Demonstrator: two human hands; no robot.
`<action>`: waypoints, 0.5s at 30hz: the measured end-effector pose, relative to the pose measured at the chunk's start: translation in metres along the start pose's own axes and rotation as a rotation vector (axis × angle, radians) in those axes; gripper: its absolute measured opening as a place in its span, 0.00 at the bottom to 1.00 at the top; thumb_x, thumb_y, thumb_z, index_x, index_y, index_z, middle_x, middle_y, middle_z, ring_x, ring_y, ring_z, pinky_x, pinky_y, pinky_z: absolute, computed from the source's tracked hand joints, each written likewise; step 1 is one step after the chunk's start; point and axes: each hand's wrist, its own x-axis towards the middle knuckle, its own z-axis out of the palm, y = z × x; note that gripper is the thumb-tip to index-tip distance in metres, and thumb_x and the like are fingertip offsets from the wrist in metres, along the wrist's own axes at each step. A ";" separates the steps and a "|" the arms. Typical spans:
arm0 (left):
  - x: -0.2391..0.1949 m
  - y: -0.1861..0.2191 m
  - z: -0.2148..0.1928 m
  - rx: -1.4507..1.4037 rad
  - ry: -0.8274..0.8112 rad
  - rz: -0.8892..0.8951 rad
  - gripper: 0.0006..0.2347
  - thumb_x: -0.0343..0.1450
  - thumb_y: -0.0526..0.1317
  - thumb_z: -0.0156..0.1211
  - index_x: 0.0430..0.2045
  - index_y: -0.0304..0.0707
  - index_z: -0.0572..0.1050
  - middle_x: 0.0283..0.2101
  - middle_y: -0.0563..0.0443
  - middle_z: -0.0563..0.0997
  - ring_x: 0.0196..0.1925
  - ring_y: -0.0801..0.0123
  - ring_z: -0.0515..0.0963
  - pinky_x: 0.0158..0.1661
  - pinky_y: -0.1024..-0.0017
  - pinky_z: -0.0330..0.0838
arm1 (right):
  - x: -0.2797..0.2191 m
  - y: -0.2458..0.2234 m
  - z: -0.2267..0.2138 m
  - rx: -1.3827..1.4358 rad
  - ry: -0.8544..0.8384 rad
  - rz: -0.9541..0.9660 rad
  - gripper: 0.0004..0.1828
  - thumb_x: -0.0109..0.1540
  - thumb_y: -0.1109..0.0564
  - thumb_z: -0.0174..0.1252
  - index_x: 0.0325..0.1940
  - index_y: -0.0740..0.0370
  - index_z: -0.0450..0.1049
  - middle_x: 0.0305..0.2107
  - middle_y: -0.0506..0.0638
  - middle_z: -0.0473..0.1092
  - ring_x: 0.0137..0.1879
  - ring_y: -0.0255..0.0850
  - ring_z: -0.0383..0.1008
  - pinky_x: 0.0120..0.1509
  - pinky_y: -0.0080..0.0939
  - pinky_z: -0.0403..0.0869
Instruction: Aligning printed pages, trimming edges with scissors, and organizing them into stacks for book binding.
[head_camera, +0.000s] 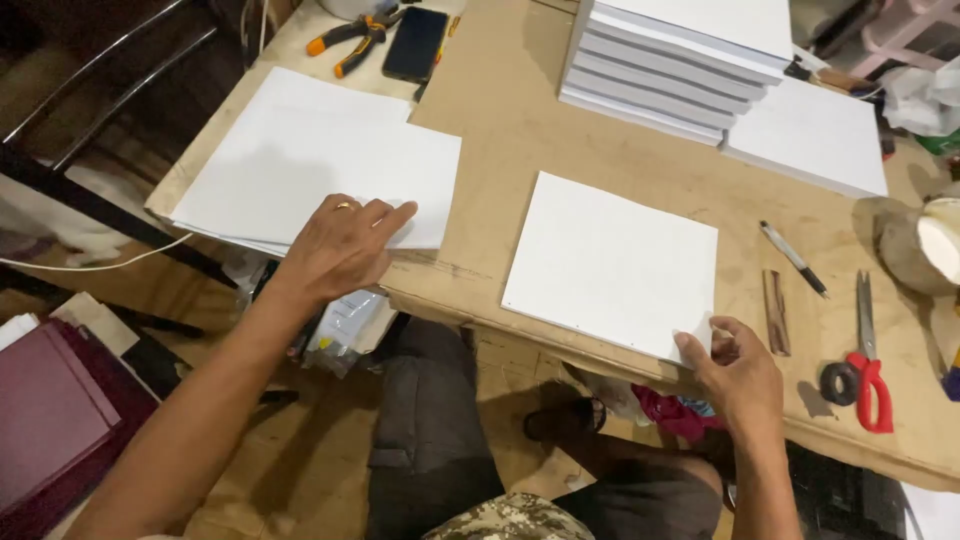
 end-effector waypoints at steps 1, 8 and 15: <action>0.009 0.000 -0.004 0.001 0.004 0.002 0.26 0.62 0.31 0.56 0.59 0.39 0.71 0.40 0.49 0.80 0.30 0.55 0.77 0.44 0.58 0.74 | 0.000 0.000 -0.002 0.002 0.005 -0.001 0.39 0.58 0.33 0.60 0.68 0.55 0.72 0.49 0.57 0.76 0.52 0.50 0.76 0.54 0.54 0.73; 0.083 0.033 -0.109 -0.227 0.391 -0.096 0.17 0.72 0.23 0.61 0.56 0.30 0.70 0.37 0.43 0.81 0.32 0.61 0.81 0.34 0.68 0.79 | -0.042 -0.029 -0.007 0.236 0.134 -0.218 0.26 0.65 0.45 0.57 0.64 0.59 0.72 0.50 0.56 0.72 0.48 0.47 0.75 0.48 0.51 0.76; 0.129 0.152 -0.165 -1.491 1.115 -0.331 0.24 0.69 0.27 0.70 0.56 0.40 0.63 0.46 0.47 0.76 0.48 0.61 0.82 0.45 0.70 0.88 | -0.051 -0.071 0.000 1.068 -0.302 -0.429 0.51 0.52 0.78 0.37 0.80 0.58 0.46 0.64 0.60 0.62 0.63 0.48 0.68 0.62 0.44 0.72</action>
